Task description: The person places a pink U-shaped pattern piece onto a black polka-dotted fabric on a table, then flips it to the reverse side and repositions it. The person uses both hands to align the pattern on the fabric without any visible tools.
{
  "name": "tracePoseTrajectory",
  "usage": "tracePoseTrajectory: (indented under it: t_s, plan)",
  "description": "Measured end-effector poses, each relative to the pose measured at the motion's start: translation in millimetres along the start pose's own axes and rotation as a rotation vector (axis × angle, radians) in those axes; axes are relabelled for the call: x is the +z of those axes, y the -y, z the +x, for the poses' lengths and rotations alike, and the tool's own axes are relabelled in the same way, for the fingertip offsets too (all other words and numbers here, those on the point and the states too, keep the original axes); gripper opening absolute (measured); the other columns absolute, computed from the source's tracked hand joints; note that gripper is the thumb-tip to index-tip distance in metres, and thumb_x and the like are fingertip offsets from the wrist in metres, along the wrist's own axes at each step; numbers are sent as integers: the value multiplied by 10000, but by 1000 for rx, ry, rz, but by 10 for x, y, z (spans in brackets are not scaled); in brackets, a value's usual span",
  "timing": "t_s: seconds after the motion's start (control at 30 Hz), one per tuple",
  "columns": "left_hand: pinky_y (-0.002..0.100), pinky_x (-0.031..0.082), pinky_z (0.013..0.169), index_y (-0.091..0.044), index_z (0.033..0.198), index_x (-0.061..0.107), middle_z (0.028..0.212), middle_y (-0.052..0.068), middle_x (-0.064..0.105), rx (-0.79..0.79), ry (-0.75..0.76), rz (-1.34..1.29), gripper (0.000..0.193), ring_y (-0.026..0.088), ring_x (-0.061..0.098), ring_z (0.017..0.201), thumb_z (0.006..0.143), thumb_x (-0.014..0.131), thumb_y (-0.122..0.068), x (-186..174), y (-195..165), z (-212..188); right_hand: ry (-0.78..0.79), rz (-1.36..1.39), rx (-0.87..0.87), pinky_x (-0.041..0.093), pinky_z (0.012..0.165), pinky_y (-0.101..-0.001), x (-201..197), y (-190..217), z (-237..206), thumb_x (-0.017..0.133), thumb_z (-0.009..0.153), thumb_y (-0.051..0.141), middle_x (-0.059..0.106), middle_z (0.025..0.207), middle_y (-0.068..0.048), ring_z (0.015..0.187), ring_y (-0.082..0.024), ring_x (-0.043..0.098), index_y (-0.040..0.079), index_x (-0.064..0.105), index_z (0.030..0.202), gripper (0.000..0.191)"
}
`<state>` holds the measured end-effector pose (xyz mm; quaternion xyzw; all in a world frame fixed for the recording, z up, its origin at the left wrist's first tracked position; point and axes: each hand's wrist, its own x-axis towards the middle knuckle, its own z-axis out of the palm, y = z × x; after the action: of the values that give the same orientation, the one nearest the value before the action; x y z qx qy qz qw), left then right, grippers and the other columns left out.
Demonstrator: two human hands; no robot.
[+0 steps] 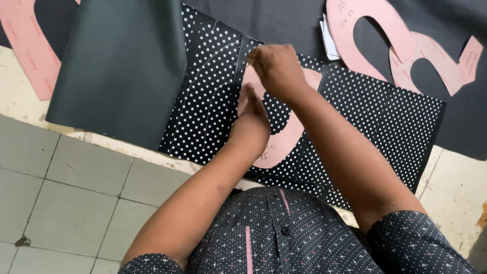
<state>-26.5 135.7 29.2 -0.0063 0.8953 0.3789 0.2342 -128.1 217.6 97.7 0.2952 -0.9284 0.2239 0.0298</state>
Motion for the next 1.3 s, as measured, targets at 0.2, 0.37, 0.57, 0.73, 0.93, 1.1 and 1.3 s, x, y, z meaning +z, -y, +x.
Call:
tracePoseTrajectory:
  t_s: [0.2,0.37,0.57,0.73,0.93,1.1,1.3]
  plan:
    - [297,570,883,120,1541,127,1635,356,-18,168,52,670,771,411,80,1549,861,488,85,102,116,235,-58,79,1,543,788,-409,-58,-102,165,697,1007,145,728,926,-104,873,-306,703,45,694,985,102]
    - [336,619,707,101,1543,160,1627,306,-4,202,26,593,823,322,267,1522,830,563,20,-166,83,220,-92,44,-50,548,787,-429,-12,-214,157,684,984,89,740,920,-105,879,-320,711,33,699,975,59]
    - [361,625,585,30,1551,203,1637,267,21,203,-51,555,804,290,653,1181,828,553,1,-294,16,249,-100,83,48,550,750,-414,67,-300,69,695,976,107,744,903,-113,837,-301,724,34,724,984,79]
    - [396,614,666,-10,1586,222,1669,282,7,151,68,502,799,314,743,907,871,577,-6,-374,14,225,-102,66,42,554,733,-396,5,-445,-55,726,987,112,736,899,-153,824,-314,715,6,723,985,106]
    - [376,609,700,-4,1592,208,1634,340,11,202,122,545,1220,303,729,919,594,900,-117,-559,-34,91,-98,35,126,547,690,-389,-99,-561,-309,717,992,99,722,866,-169,758,-315,704,-15,718,970,116]
    - [367,610,726,-124,1607,205,1641,316,-19,168,168,533,1316,299,719,969,538,971,-169,-670,-119,45,-134,37,118,554,704,-388,-93,-568,-410,703,1003,91,730,890,-159,769,-316,707,-14,714,977,108]
    - [359,604,759,-139,1603,218,1648,293,-13,156,184,531,1320,303,702,1027,527,982,-158,-726,-147,35,-190,31,124,557,724,-393,-64,-530,-482,709,1017,109,735,911,-162,801,-321,711,-11,704,976,127]
